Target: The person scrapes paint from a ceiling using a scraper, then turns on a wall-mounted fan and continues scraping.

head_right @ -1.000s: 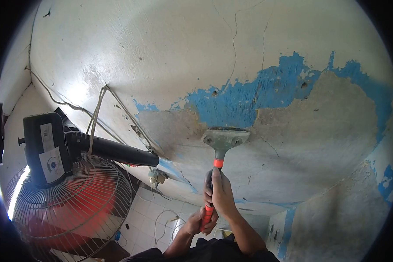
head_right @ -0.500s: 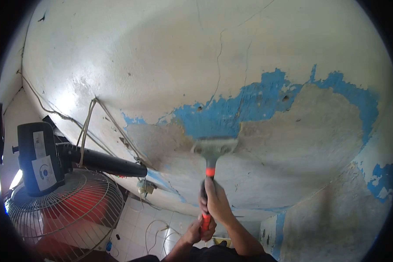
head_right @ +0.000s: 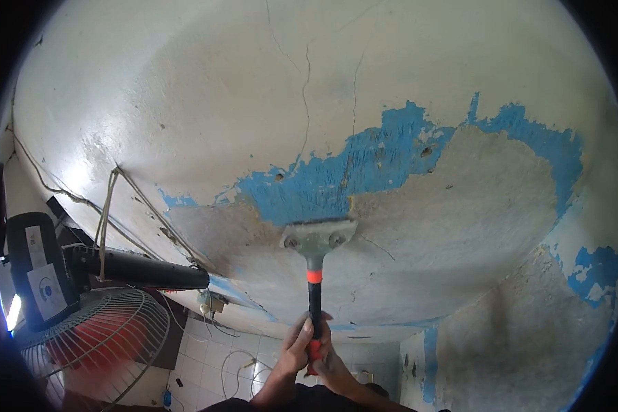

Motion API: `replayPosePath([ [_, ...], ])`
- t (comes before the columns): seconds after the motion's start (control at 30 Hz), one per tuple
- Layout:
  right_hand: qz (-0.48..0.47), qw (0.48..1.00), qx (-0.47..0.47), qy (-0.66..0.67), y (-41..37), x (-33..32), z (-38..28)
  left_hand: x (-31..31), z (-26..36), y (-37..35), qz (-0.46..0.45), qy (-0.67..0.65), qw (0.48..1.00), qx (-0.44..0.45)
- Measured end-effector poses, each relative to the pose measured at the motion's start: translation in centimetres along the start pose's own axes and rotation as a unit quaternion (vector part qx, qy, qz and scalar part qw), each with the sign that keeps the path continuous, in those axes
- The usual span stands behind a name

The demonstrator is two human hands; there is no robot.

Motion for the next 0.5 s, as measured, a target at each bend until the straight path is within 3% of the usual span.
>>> replayPosePath([
  [0.03,-0.021,0.995,0.055,0.079,-1.0,1.0,0.7,0.4,0.8,0.8,0.002,0.021,1.0,-0.001],
  [0.07,-0.024,0.995,0.063,0.067,-1.3,0.9,0.9,0.8,1.5,1.5,0.004,0.041,0.999,-0.003],
  [0.23,-0.007,0.994,0.05,0.092,0.6,-0.5,-0.9,4.3,3.7,3.1,-0.102,0.022,0.995,-0.002],
  [0.37,-0.051,0.99,0.109,0.078,-1.1,0.1,0.5,4.4,4.4,4.6,-0.082,-0.01,0.996,-0.026],
  [0.47,-0.046,0.991,0.026,0.123,-0.9,-0.6,-1.1,3.8,0.9,4.0,-0.066,-0.097,0.99,-0.083],
  [0.5,-0.048,0.979,0.065,0.187,-1.1,-0.7,-0.7,3.7,0.0,3.8,-0.059,-0.113,0.987,-0.093],
])
Point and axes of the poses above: each hand's wrist, its own y-axis towards the middle knuckle, its own x-axis out of the palm, z = x × y, the point moved 9 cm from there along y, towards the middle knuckle, and after that the axes turned 9 degrees about -x, right-handed, at the moved point
